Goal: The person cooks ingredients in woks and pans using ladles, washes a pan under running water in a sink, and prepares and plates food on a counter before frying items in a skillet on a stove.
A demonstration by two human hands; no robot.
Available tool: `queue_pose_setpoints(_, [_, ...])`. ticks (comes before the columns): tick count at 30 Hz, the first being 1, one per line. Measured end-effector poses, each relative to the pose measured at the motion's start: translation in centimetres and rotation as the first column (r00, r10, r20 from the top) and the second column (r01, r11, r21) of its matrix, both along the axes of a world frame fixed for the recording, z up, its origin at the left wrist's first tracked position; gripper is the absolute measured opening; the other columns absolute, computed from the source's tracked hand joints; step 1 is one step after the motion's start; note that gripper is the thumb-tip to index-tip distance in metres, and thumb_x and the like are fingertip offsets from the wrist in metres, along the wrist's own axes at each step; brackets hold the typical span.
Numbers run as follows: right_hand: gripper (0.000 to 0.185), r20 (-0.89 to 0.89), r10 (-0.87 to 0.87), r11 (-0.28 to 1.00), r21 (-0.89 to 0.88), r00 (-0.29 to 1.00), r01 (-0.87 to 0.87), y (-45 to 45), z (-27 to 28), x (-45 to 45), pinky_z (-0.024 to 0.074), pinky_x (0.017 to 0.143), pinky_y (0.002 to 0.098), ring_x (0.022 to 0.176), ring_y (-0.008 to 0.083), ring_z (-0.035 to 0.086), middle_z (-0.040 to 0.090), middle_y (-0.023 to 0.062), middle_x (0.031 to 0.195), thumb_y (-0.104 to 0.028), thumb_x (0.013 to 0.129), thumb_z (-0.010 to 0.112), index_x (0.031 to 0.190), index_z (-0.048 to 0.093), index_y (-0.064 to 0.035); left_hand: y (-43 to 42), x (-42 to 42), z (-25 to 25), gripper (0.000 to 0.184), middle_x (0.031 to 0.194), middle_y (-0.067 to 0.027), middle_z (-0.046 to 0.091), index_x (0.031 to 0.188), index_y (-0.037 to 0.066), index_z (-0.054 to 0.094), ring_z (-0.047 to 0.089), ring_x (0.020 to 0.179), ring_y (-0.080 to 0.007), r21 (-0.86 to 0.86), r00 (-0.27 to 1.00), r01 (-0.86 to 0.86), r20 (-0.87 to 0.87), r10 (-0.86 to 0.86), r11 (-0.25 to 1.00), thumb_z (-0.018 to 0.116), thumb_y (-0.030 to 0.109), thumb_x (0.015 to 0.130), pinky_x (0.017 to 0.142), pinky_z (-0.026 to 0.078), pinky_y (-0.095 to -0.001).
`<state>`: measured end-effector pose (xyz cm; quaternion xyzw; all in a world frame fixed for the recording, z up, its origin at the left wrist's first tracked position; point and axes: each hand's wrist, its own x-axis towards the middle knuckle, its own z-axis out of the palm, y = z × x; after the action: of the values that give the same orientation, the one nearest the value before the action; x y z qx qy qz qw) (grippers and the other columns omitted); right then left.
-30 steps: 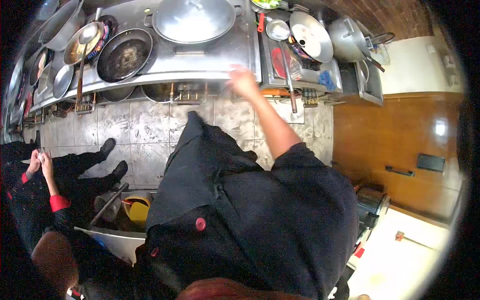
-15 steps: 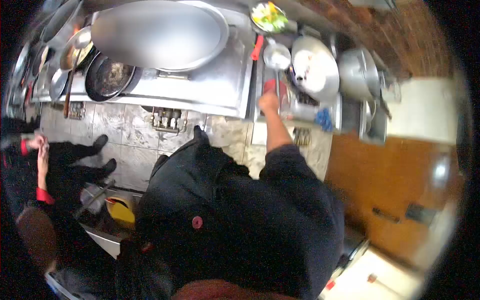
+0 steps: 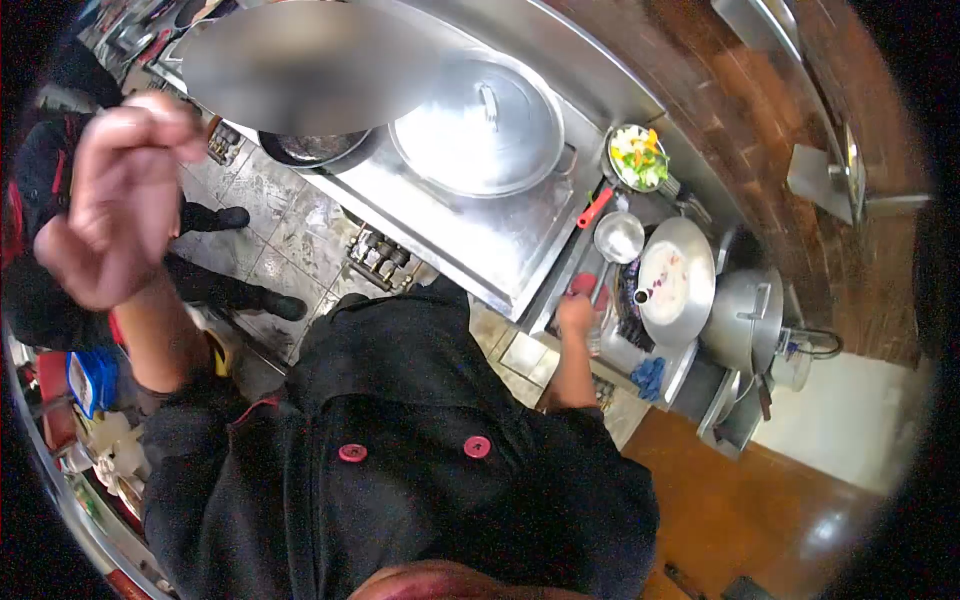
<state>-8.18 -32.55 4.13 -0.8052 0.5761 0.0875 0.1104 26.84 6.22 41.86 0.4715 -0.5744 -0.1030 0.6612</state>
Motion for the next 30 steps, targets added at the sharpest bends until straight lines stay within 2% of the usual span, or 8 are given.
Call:
queue_pose_setpoints(1, [0.031, -0.162, 0.332, 0.934, -0.078, 0.929, -0.348, -4.5, -7.0, -3.5, 0.0496, 0.066, 0.0423, 0.074, 0.029, 0.063, 0.064, 0.0177, 0.074, -0.024, 0.081, 0.051, 0.099, 0.059, -0.0014, 0.1, 0.2, -1.9, 0.073, 0.097, -0.0173, 0.049, 0.112, -0.004, 0.045, 0.045, 0.087, -0.0228, 0.033, 0.998, -0.007, -0.069, 0.009, 0.999, 0.02, 0.06, 0.086, 0.079, 0.034, -0.0342])
queue_pose_setpoints(3, [0.027, 0.638, -0.019, 0.997, -0.041, 0.77, 0.058, -7.5, -11.4, -7.0, 0.0489, 0.054, 0.0354, 0.057, 0.0202, 0.061, 0.062, 0.011, 0.065, -0.018, 0.082, 0.049, 0.101, 0.061, -0.0024, 0.0, 0.0, -5.9, 0.068, 0.094, -0.0181, 0.05, 0.104, -0.005, 0.048, 0.047, 0.086, -0.0248, 0.097, 0.964, -0.022, -0.262, 0.047, 0.995, 0.02, 0.056, 0.088, 0.078, 0.036, -0.0353])
queue_pose_setpoints(5, [0.022, 0.384, -0.22, 0.968, 0.202, 0.897, 0.151, -5.4, -0.7, -6.0, 0.038, 0.036, 0.0266, 0.043, 0.0138, 0.051, 0.056, 0.0047, 0.058, -0.012, 0.082, 0.05, 0.099, 0.061, -0.0034, -0.1, -0.1, -10.4, 0.062, 0.095, -0.0158, 0.054, 0.101, -0.004, 0.052, 0.051, 0.086, -0.0231, 0.17, 0.862, 0.061, -0.505, 0.034, 0.983, 0.029, 0.052, 0.088, 0.079, 0.039, -0.0349])
queue_pose_setpoints(9, [0.008, 0.617, -0.704, 0.693, 0.705, 0.353, 0.15, 1.4, 13.2, -1.1, 0.0277, 0.032, 0.0217, 0.035, 0.0093, 0.038, 0.05, 0.0014, 0.053, -0.011, 0.079, 0.049, 0.072, 0.054, -0.0097, -1.2, -0.8, -17.5, 0.054, 0.102, -0.0116, 0.059, 0.109, -0.001, 0.052, 0.057, 0.091, -0.0188, 0.355, 0.694, 0.385, -0.72, -0.013, 0.852, 0.033, 0.046, 0.092, 0.079, 0.045, -0.0319])
queue_pose_setpoints(17, [0.004, 0.907, -0.334, 0.587, 0.413, 0.257, -0.696, 15.1, 25.0, 19.7, 0.0483, 0.052, 0.0286, 0.057, 0.0181, 0.058, 0.058, 0.0083, 0.069, 0.002, 0.069, 0.054, 0.07, 0.057, 0.0017, -7.6, 1.8, -21.7, 0.082, 0.131, -0.0167, 0.037, 0.139, 0.011, 0.018, 0.044, 0.111, -0.0264, 0.272, 0.402, 0.779, -0.908, -0.117, 0.565, 0.019, 0.07, 0.082, 0.09, 0.039, -0.0383])
queue_pose_setpoints(20, [0.008, 0.926, 0.285, 0.256, 0.176, 0.248, -0.951, 20.7, 24.4, 31.3, 0.0465, 0.059, 0.0294, 0.063, 0.0184, 0.058, 0.059, 0.0088, 0.071, 0.004, 0.07, 0.056, 0.075, 0.059, -0.0007, -6.6, 6.5, -21.9, 0.087, 0.142, -0.014, 0.023, 0.14, 0.005, 0.011, 0.026, 0.129, -0.0256, -0.093, 0.192, 0.553, -0.953, -0.235, 0.828, 0.017, 0.069, 0.081, 0.104, 0.024, -0.0401])
queue_pose_setpoints(26, [0.01, 0.552, -0.697, 0.06, 0.682, 0.458, -0.729, 27.3, 17.0, 46.6, 0.0426, 0.053, 0.0294, 0.058, 0.0202, 0.053, 0.057, 0.011, 0.071, -0.005, 0.078, 0.053, 0.086, 0.054, 0.0005, 5.8, 25.0, -18.5, 0.081, 0.134, -0.0194, 0.036, 0.132, 0.001, 0.031, 0.038, 0.12, -0.0374, -0.255, 0.152, 0.184, -0.947, -0.284, 0.949, 0.02, 0.065, 0.084, 0.101, 0.026, -0.0511])
queue_pose_setpoints(30, [0.023, 0.346, -0.645, 0.009, 0.895, 0.681, -0.446, 33.8, 8.0, 55.9, 0.0455, 0.068, 0.0332, 0.081, 0.0244, 0.057, 0.058, 0.0133, 0.089, -0.02, 0.083, 0.052, 0.097, 0.052, -0.0014, 14.0, 32.8, -16.7, 0.076, 0.133, -0.0191, 0.038, 0.13, -0.003, 0.033, 0.038, 0.122, -0.0306, -0.382, 0.145, -0.179, -0.922, -0.36, 0.907, 0.023, 0.059, 0.088, 0.103, 0.027, -0.0448])
